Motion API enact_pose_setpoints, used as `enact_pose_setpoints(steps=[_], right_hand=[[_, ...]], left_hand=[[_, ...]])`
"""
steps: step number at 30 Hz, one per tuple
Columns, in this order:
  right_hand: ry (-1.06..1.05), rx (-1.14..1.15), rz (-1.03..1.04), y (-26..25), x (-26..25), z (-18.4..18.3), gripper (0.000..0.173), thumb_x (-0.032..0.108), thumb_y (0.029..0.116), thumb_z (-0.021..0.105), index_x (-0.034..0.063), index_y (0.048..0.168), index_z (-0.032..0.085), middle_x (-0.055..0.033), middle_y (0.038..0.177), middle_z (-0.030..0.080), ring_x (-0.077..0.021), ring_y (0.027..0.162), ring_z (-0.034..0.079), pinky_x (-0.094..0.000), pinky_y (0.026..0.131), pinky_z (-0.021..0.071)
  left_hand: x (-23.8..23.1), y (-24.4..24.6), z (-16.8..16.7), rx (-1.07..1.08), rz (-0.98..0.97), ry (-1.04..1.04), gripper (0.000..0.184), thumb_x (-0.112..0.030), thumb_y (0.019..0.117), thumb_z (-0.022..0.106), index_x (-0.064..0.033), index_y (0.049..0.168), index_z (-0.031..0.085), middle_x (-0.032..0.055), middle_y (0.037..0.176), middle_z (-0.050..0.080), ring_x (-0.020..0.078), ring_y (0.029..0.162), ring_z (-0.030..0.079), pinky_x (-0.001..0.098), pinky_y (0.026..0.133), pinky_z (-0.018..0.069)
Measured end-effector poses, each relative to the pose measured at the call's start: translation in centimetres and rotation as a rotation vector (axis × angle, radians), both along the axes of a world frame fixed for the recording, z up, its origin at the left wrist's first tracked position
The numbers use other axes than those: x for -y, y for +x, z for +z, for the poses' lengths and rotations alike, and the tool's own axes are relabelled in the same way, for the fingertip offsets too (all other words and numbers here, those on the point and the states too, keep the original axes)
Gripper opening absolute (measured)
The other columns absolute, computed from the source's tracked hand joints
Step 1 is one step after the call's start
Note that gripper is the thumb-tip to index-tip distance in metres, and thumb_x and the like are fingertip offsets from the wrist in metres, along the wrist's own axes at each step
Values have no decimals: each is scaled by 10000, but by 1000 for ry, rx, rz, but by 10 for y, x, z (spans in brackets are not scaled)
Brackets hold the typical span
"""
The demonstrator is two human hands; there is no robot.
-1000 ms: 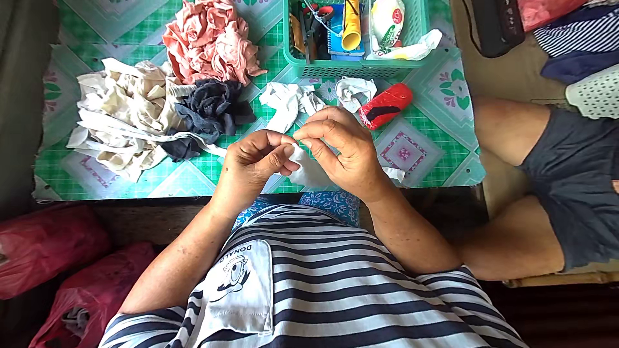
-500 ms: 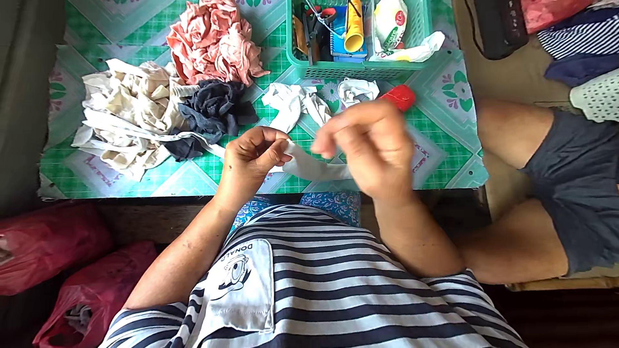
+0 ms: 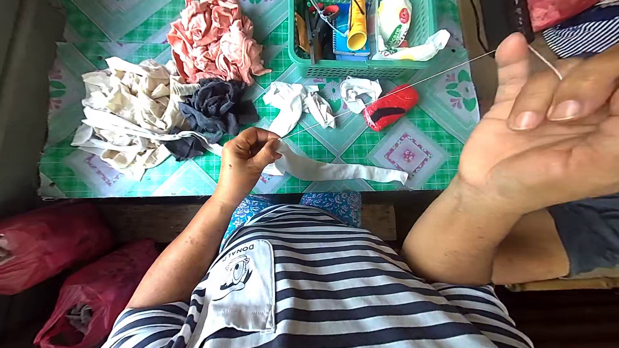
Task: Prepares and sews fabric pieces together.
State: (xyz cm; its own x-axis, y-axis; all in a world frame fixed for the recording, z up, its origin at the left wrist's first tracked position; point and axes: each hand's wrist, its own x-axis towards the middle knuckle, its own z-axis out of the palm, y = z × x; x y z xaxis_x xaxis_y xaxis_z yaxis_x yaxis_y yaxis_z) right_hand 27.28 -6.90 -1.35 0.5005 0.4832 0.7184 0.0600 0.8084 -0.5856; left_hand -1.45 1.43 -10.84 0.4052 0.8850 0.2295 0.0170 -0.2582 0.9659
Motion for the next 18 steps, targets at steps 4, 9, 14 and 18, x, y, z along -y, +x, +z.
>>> enact_pose_setpoints(steps=[4,9,14,18], right_hand=[[-40,278,-160,0,-9,-6,114,45,1054,433,78,1057,542,66,715,567,-94,693,617,-525,974,545],[-246,811,-158,-32,-26,-30,163,82,1047,542,-2,1072,679,-115,1068,672,-147,1046,625,-308,913,511],[-261,959,-80,-61,-38,-49,142,85,1001,631,85,999,773,-133,956,623,-240,982,581,-420,934,425],[-252,1028,-84,-65,-37,-48,151,59,992,627,90,994,774,-128,893,611,-259,940,596,-509,1022,392]], left_hand=[[2,4,5,0,-29,20,75,-34,970,634,-15,1032,671,-25,866,722,42,754,705,228,726,618],[7,5,17,89,-145,11,100,-43,996,604,-36,1072,669,-36,905,732,64,783,720,254,744,632],[13,3,25,136,-203,-9,111,-58,1008,607,-67,1093,676,-42,916,735,65,784,720,251,743,628],[16,2,28,148,-205,-20,109,-56,1010,604,-69,1093,674,-43,906,734,65,773,718,250,732,628]])
